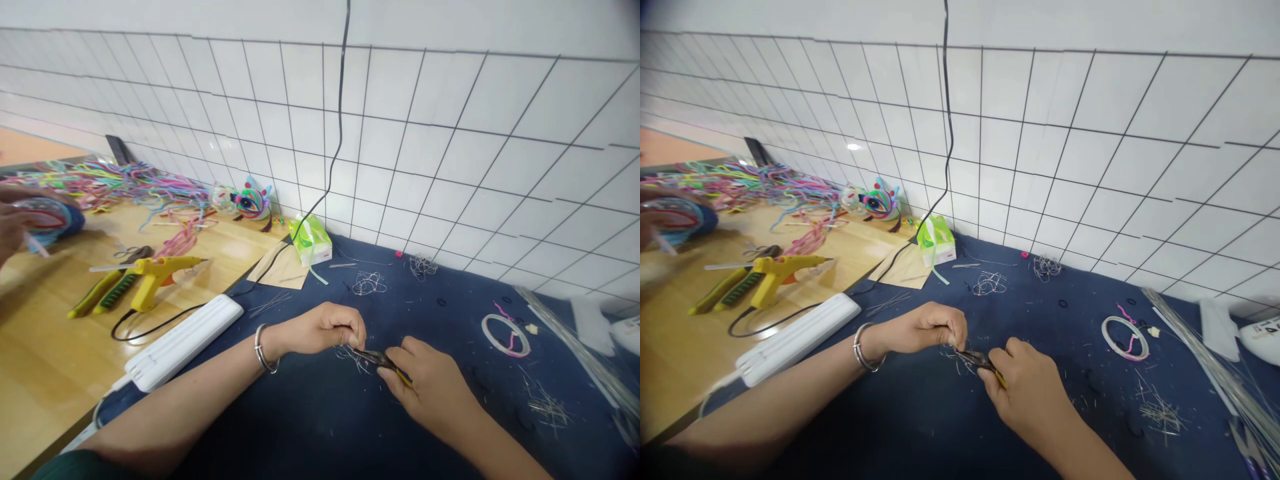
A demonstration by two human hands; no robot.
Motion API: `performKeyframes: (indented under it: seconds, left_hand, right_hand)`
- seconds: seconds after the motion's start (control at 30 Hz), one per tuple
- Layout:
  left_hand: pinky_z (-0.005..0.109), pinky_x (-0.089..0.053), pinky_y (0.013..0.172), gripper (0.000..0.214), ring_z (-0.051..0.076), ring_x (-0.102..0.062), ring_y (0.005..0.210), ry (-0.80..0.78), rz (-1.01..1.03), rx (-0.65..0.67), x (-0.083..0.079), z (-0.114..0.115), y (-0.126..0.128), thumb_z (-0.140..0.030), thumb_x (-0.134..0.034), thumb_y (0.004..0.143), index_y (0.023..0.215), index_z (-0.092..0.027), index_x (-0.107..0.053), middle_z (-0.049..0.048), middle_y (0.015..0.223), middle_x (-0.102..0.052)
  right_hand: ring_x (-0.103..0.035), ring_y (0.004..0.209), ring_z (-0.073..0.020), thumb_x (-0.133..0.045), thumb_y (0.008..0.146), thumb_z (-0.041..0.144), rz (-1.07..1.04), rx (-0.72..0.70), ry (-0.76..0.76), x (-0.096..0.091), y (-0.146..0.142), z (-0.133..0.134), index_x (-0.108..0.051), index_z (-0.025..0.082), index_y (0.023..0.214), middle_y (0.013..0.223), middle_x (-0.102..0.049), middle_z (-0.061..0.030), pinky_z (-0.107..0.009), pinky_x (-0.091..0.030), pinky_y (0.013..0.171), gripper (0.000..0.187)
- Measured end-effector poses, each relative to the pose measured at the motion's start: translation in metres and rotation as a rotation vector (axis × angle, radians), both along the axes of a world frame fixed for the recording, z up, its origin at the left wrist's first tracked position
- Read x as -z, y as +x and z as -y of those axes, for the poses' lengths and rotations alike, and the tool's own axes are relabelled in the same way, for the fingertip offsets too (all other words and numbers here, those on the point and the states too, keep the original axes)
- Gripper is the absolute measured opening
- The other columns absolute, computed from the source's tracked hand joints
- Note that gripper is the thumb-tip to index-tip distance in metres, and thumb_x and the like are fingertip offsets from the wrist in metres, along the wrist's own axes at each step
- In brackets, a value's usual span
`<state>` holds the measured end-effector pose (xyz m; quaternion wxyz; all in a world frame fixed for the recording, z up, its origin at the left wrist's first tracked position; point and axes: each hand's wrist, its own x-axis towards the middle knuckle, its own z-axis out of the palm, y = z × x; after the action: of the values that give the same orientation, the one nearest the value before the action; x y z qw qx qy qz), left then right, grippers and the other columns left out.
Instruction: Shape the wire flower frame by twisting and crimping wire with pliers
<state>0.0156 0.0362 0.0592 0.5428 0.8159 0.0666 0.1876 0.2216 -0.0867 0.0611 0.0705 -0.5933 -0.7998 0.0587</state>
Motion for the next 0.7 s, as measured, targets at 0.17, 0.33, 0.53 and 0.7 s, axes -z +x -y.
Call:
performKeyframes:
  seconds: [0.17, 0.33, 0.53, 0.7]
  left_hand:
    - [0.024, -0.045, 0.069, 0.019, 0.012, -0.056, 0.075, -0.002, -0.001, -0.033, 0.0005, -0.0002, 0.0008, -0.024, -0.046, 0.088, 0.082, -0.011, -0.058, 0.0075, 0.082, -0.060]
    - [0.024, -0.045, 0.069, 0.020, 0.012, -0.056, 0.074, 0.029, 0.001, -0.028, 0.0000, 0.0011, 0.0015, -0.024, -0.044, 0.088, 0.082, -0.010, -0.058, 0.0075, 0.082, -0.060]
    - [0.024, -0.045, 0.068, 0.018, 0.011, -0.056, 0.073, 0.113, -0.020, -0.068, -0.0012, 0.0030, 0.0021, -0.022, -0.045, 0.088, 0.083, -0.011, -0.058, 0.0067, 0.081, -0.060]
    - [0.023, -0.045, 0.068, 0.015, 0.011, -0.056, 0.073, 0.155, -0.029, -0.101, -0.0014, 0.0045, 0.0027, -0.019, -0.045, 0.087, 0.083, -0.011, -0.058, 0.0058, 0.081, -0.060]
  right_hand:
    - [-0.049, 0.069, -0.0147, -0.040, 0.087, 0.033, 0.006, 0.008, 0.040, 0.0015, -0.0004, 0.0023, -0.055, 0.022, 0.083, 0.075, -0.050, -0.0022, -0.026, -0.032, 0.060, 0.019]
    - [-0.048, 0.069, -0.0155, -0.042, 0.086, 0.032, 0.044, 0.020, 0.059, -0.0022, -0.0011, 0.0033, -0.054, 0.023, 0.079, 0.075, -0.050, -0.0026, -0.026, -0.030, 0.059, 0.017]
    - [-0.047, 0.070, -0.0162, -0.044, 0.084, 0.032, 0.063, 0.029, 0.081, -0.0052, 0.0005, 0.0038, -0.054, 0.023, 0.078, 0.075, -0.049, -0.0026, -0.027, -0.031, 0.060, 0.014]
    - [-0.047, 0.070, -0.0163, -0.045, 0.084, 0.032, 0.062, 0.031, 0.089, -0.0038, 0.0011, 0.0041, -0.055, 0.023, 0.079, 0.075, -0.049, -0.0024, -0.027, -0.031, 0.061, 0.015]
